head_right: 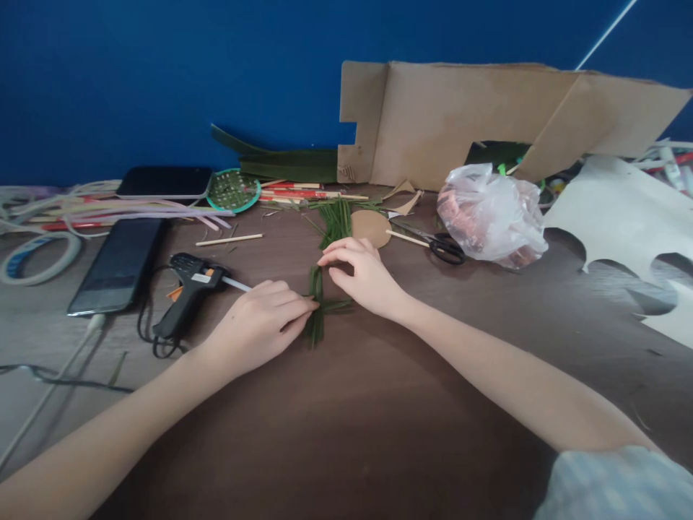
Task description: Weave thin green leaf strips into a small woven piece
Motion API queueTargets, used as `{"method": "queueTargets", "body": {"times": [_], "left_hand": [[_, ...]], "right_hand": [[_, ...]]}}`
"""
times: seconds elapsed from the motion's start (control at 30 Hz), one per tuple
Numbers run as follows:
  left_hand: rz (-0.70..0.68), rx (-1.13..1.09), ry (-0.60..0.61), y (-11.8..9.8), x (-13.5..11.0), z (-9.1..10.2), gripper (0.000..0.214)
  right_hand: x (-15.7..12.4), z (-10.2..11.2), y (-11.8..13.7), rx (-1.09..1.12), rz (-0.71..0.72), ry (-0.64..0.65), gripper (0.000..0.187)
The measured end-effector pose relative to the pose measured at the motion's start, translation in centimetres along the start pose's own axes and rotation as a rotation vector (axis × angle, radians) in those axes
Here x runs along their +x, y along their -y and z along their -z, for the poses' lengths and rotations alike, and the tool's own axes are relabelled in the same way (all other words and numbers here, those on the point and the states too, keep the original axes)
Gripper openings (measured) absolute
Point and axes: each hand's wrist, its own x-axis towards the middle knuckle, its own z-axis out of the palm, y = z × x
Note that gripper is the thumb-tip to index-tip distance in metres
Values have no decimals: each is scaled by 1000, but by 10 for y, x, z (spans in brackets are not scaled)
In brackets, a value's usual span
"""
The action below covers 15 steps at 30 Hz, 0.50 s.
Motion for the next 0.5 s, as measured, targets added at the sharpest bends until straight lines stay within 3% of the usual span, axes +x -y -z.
{"method": "queueTargets", "body": {"times": [0.33,0.5], "left_hand": [[2,7,-9,-1,1,-1,21],[1,16,-7,-1,1,-1,21]], "right_hand": [[-1,-7,4,-89,-11,-59,2],[-4,-7,10,-59,33,-125,9]]}}
